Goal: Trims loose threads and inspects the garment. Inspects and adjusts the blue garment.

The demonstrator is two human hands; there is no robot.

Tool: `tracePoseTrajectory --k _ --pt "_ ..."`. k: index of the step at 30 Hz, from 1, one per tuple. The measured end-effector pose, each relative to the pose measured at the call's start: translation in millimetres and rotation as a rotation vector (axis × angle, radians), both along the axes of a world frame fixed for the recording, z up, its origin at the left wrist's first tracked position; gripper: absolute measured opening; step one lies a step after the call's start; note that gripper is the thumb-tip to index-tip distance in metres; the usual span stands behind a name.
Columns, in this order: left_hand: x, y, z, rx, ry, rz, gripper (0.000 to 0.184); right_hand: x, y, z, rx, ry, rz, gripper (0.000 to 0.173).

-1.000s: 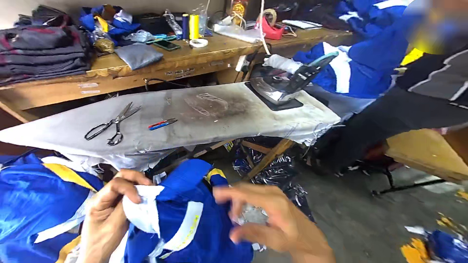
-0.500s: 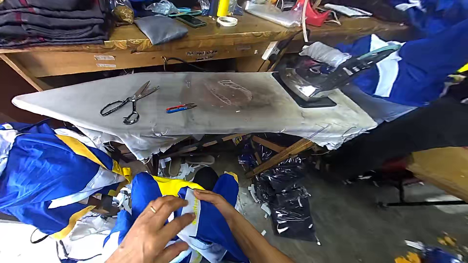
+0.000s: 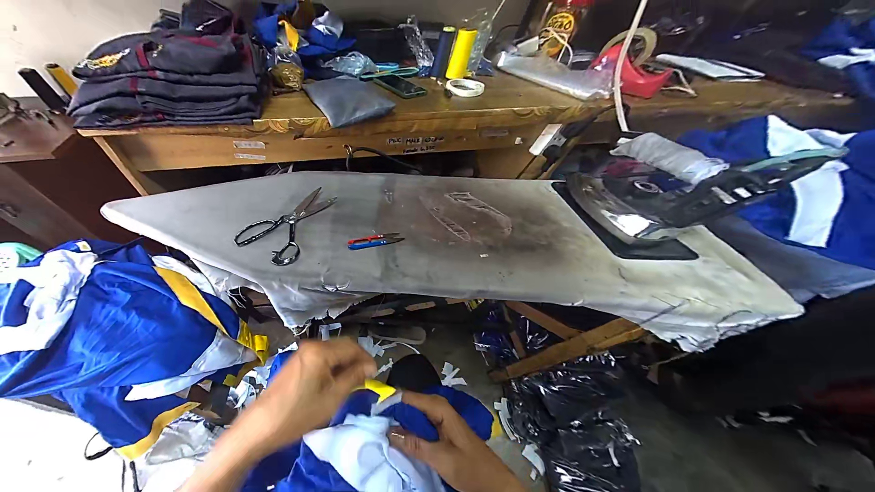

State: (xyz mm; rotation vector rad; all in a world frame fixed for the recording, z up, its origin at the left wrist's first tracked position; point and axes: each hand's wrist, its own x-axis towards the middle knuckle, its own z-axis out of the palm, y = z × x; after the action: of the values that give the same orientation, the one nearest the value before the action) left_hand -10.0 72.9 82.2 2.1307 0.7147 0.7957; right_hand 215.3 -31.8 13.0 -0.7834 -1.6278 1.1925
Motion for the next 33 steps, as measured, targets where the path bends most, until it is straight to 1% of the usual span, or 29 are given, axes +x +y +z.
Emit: tracePoseTrajectory --k 1,2,3,5,7,9,11,14,17,18,19,21,23,25,26,28,29,30,31,32,33 --pt "-7 24 8 0.079 0.070 0.147 0.026 -1 0 -3 -0.020 0.003 -0.033 0.017" --pt "-17 54 17 0.192 0.155 0.296 0.032 -1 0 -6 -0.041 0.018 -0.050 0.016" --pt "-29 84 25 0.260 0.246 0.410 0.040 0 0 -11 -0.063 0.043 -0.059 0.016" --pt "-47 132 38 0.249 0.460 0.522 0.052 3 1 -17 -0.098 0.088 -0.056 0.016" --pt "-49 161 46 0.154 0.709 0.520 0.056 3 3 -21 -0.119 0.111 -0.072 0.014" --pt "-44 174 55 0.110 0.870 0.459 0.051 1 7 -19 -0.147 0.138 -0.101 0.018" --pt "-41 182 61 0.099 0.921 0.395 0.043 -2 8 -17 -0.176 0.179 -0.125 0.022" --pt "-34 197 60 0.085 0.982 0.376 0.046 -2 5 -13 -0.206 0.219 -0.089 0.021" --pt "-21 212 56 0.104 1.055 0.388 0.043 -2 5 -13 -0.173 0.203 -0.064 0.038" --pt "-15 215 60 0.076 1.106 0.365 0.040 -3 5 -13 -0.158 0.189 -0.084 0.040" --pt "-11 218 64 0.046 1.139 0.334 0.035 -4 5 -12 -0.144 0.174 -0.120 0.036" --pt "-7 219 70 -0.006 1.174 0.283 0.032 -7 3 -8 -0.123 0.146 -0.205 0.023" --pt "-12 215 69 -0.018 1.147 0.289 0.032 -6 0 -4 -0.101 0.114 -0.273 0.016" --pt "-22 210 70 -0.018 1.088 0.304 0.031 -4 -1 -3 -0.065 0.095 -0.305 0.015" --pt "-30 208 72 -0.029 1.021 0.296 0.029 -3 0 -3 -0.030 0.087 -0.314 0.017" --pt "-51 199 74 -0.166 0.785 0.283 0.017 2 3 -3 0.103 0.033 -0.335 0.022" --pt "-63 191 72 -0.265 0.633 0.274 0.010 5 5 -2 0.205 -0.040 -0.370 0.022" --pt "-73 177 70 -0.342 0.469 0.264 0.007 10 7 -1 0.306 -0.120 -0.408 0.023" --pt "-81 159 66 -0.387 0.312 0.249 0.012 14 8 1 0.378 -0.173 -0.434 0.026" --pt "-86 140 59 -0.409 0.149 0.229 0.021 16 8 4 0.414 -0.195 -0.443 0.032" --pt "-88 121 49 -0.414 0.002 0.209 0.034 18 7 8 0.429 -0.198 -0.442 0.037"
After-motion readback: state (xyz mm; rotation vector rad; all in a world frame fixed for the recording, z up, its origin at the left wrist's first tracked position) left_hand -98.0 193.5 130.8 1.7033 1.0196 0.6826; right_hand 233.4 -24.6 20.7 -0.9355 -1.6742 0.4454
